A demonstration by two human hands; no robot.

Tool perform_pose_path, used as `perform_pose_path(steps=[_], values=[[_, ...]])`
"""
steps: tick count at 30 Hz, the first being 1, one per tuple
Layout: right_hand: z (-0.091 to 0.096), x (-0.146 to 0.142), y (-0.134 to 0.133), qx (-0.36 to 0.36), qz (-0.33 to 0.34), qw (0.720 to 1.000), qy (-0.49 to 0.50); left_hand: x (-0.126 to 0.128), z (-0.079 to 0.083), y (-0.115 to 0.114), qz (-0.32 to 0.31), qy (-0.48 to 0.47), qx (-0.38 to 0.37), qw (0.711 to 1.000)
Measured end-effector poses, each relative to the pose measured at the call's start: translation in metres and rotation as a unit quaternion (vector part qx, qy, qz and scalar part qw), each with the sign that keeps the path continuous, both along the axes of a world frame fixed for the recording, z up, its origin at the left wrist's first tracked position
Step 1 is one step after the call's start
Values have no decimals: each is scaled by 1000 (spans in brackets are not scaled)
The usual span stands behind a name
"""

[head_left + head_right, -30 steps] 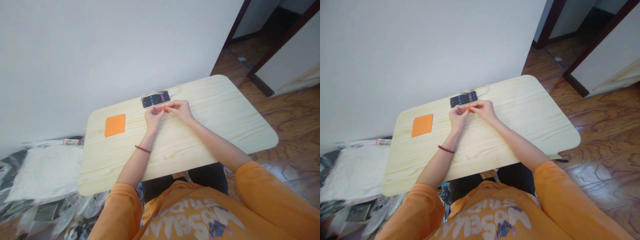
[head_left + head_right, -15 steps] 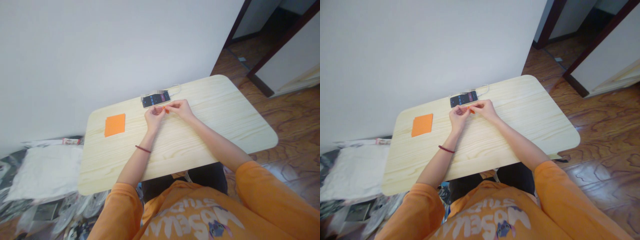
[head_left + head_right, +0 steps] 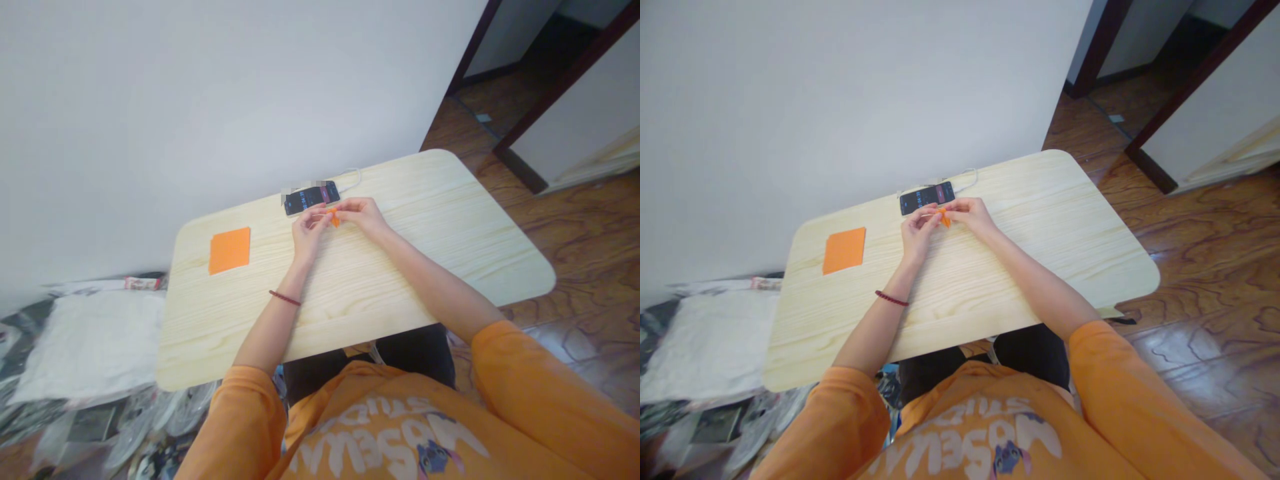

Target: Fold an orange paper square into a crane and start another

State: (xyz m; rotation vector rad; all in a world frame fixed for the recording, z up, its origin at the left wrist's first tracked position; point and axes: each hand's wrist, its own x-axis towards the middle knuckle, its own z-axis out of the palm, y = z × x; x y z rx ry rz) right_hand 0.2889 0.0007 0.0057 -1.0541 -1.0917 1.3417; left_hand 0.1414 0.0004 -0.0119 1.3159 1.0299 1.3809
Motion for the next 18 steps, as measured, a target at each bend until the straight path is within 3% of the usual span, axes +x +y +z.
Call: perform_pose_path(steps=[8, 13, 18], values=[[-6, 2, 2, 28, -10, 999, -39, 1, 5, -2, 24, -65, -57, 996], [-4, 1, -2, 100, 13, 991, -85, -2, 2, 3, -6, -83, -120, 989], [-6, 2, -2, 179, 10, 974, -141, -4, 0, 8, 3, -95, -151, 984]])
